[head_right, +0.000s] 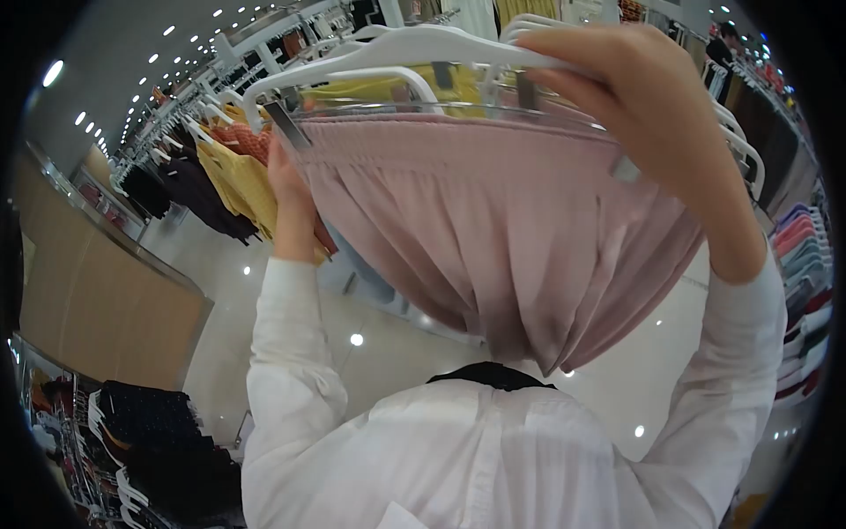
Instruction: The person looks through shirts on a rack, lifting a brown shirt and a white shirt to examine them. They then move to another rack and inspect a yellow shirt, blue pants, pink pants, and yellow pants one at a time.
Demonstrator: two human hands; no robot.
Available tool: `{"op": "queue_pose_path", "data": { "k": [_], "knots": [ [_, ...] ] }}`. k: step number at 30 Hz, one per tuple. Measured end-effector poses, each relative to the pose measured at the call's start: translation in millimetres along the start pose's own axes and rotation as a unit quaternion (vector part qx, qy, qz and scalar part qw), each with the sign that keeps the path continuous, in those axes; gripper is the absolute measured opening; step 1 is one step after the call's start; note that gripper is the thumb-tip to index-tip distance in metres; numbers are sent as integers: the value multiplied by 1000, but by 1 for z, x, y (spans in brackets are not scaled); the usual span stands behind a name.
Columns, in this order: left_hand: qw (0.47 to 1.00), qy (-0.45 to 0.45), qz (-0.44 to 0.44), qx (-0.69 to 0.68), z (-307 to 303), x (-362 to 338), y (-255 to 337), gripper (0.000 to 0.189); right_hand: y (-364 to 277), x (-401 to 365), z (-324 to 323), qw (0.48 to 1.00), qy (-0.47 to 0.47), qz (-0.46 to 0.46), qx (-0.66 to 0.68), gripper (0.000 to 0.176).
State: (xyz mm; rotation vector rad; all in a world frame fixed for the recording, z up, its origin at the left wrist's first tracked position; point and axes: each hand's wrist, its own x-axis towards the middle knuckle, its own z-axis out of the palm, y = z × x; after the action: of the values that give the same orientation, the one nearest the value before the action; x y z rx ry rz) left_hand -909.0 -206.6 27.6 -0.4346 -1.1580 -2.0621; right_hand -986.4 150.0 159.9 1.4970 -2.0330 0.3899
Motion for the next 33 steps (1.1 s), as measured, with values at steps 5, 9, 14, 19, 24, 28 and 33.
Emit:
{"op": "queue_pose_path", "data": {
  "k": [5,9,14,19,24,28,33],
  "knots": [
    [998,-7,-52,25,-53,-35,42,47,-47,86,31,991,113,-66,-8,22],
    [958,144,-86,231,-95,-27,39,41,-62,127,60,995,-13,-1,-94,34],
    [933,153,-108,308,-150,-22,24,32,-70,128,107,995,6,-57,-80,22],
    [911,157,-41,380,-177,-3,26,34,-84,141,108,997,31,-68,-28,25],
    [892,207,60,397,-191,16,5,34,-98,129,126,999,-24,-12,-38,25],
    [873,207,45,439,-201,-5,-11,33,-92,112,108,993,-17,37,111,27],
    [787,201,16,583,-200,-27,-15,32,-54,84,130,933,137,22,332,26]
  ]
}}
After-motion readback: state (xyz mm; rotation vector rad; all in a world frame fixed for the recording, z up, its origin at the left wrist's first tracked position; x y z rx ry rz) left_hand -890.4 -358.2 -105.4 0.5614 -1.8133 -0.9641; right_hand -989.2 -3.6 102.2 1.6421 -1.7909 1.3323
